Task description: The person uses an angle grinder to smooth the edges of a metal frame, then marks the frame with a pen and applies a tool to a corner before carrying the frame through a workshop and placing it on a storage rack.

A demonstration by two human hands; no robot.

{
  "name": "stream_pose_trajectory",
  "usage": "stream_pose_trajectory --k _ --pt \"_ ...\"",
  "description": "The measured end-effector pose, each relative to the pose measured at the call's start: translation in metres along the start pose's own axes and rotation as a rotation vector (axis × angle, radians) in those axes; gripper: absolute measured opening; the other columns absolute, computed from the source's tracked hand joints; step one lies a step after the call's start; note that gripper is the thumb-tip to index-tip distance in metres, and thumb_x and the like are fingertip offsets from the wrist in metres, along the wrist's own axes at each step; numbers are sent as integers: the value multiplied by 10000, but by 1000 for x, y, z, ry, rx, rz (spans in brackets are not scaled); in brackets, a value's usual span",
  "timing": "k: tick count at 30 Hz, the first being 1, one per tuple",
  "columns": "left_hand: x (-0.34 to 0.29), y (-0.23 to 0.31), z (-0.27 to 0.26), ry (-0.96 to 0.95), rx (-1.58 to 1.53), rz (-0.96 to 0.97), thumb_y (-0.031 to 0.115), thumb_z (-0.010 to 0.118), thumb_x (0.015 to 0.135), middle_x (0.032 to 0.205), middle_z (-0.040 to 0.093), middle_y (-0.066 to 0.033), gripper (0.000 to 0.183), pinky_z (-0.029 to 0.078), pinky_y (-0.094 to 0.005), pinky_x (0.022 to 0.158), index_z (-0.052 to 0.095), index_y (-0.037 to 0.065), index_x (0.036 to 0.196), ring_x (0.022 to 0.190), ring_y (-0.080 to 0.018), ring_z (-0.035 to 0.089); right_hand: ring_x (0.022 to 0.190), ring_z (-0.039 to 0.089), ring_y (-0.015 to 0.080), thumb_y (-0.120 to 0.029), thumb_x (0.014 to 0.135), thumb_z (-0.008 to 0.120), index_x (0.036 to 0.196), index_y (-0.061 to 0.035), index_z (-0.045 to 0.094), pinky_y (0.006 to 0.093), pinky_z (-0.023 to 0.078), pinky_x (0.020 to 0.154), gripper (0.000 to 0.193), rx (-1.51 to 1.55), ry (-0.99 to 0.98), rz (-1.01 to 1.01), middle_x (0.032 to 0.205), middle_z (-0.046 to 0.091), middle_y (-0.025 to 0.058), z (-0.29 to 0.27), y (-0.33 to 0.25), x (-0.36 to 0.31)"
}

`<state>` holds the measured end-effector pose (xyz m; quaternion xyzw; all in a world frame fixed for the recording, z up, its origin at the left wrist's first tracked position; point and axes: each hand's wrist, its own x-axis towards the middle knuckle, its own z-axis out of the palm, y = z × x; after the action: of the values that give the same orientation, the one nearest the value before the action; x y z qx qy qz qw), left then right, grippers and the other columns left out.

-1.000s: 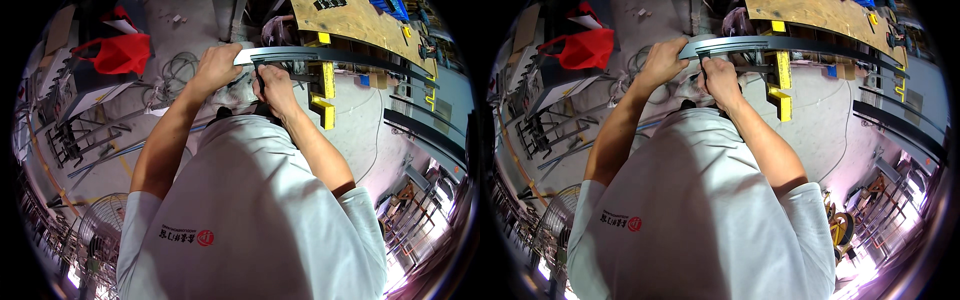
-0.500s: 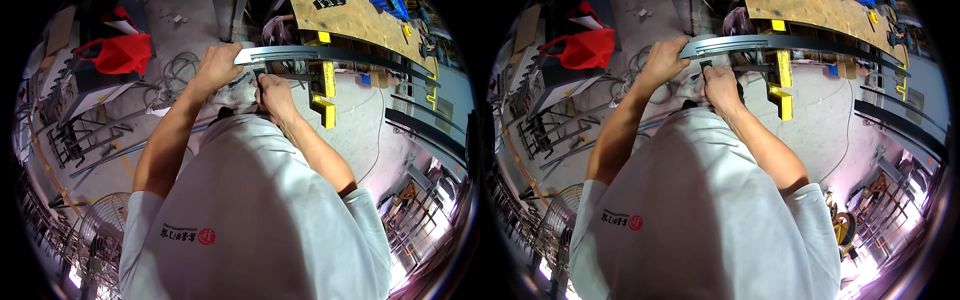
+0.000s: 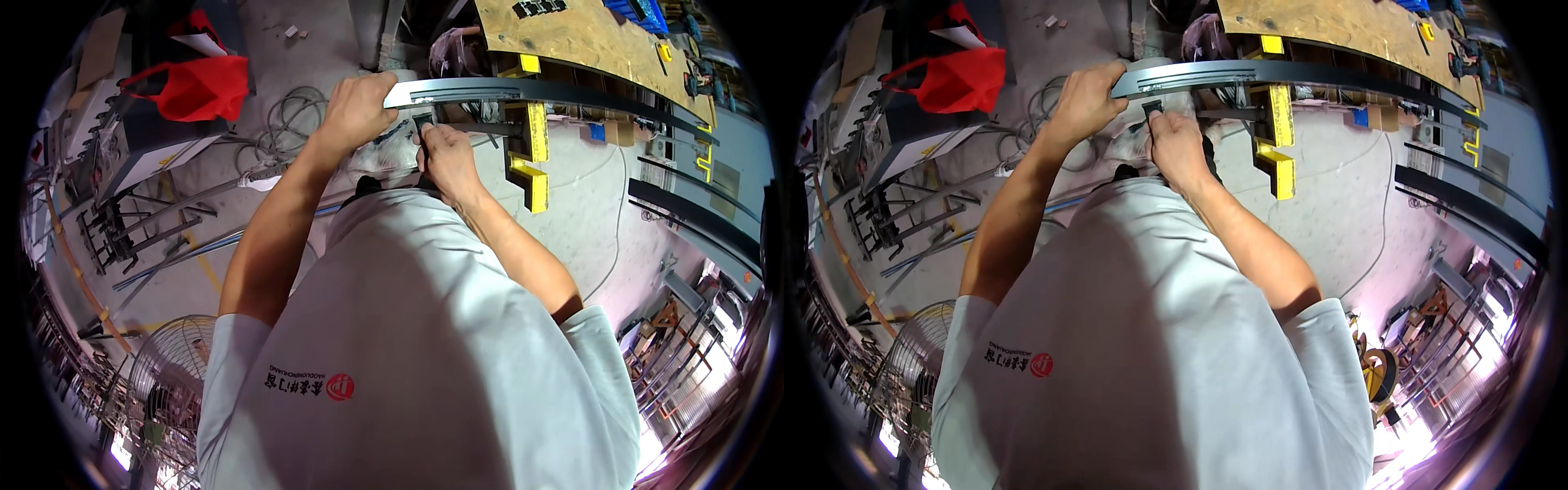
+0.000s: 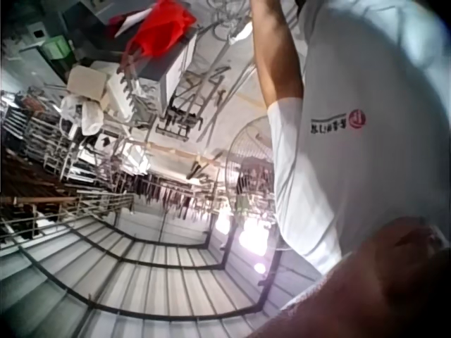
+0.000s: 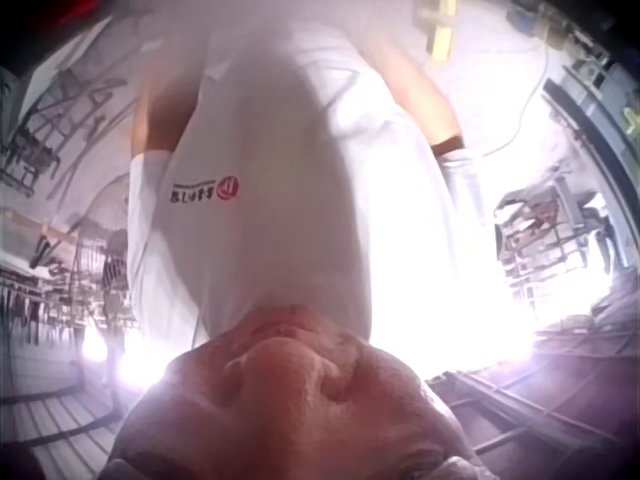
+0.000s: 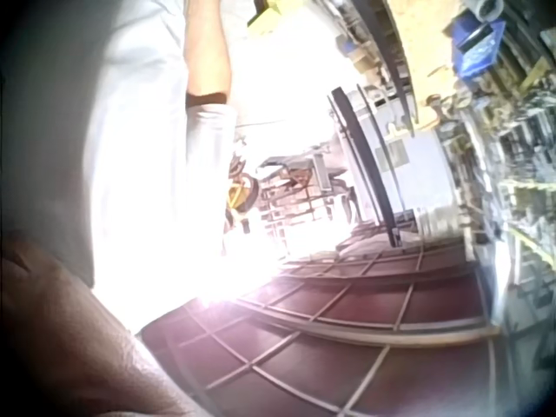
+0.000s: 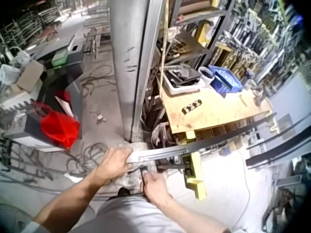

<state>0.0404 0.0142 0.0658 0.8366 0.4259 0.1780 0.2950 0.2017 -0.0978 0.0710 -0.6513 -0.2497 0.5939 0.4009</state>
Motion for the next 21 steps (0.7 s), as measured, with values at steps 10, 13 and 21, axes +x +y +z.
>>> stream_pose_trajectory --k 10,13,21 --pt "1 -2 0 -3 3 -4 126 723 754 910 686 -214 255 506 -540 776 641 40 980 896 -464 648 478 450 99 -252 1096 512 919 -41 633 256 334 458 301 67 -14 57 608 574 21 0 -2 -2" --pt "0 -1 0 7 0 -5 125 722 754 908 687 -212 253 508 -540 773 641 42 979 898 -462 649 465 431 92 -261 1103 505 920 -48 631 257 315 437 308 -17 -3 -78 608 576 19 -3 -1 -3" --pt "1 -1 1 5 13 -10 126 732 749 912 691 -205 257 514 -535 770 639 38 973 902 -456 656 467 423 81 -270 1110 498 942 -50 631 258 304 436 308 44 -84 -167 616 568 3 -4 11 15"
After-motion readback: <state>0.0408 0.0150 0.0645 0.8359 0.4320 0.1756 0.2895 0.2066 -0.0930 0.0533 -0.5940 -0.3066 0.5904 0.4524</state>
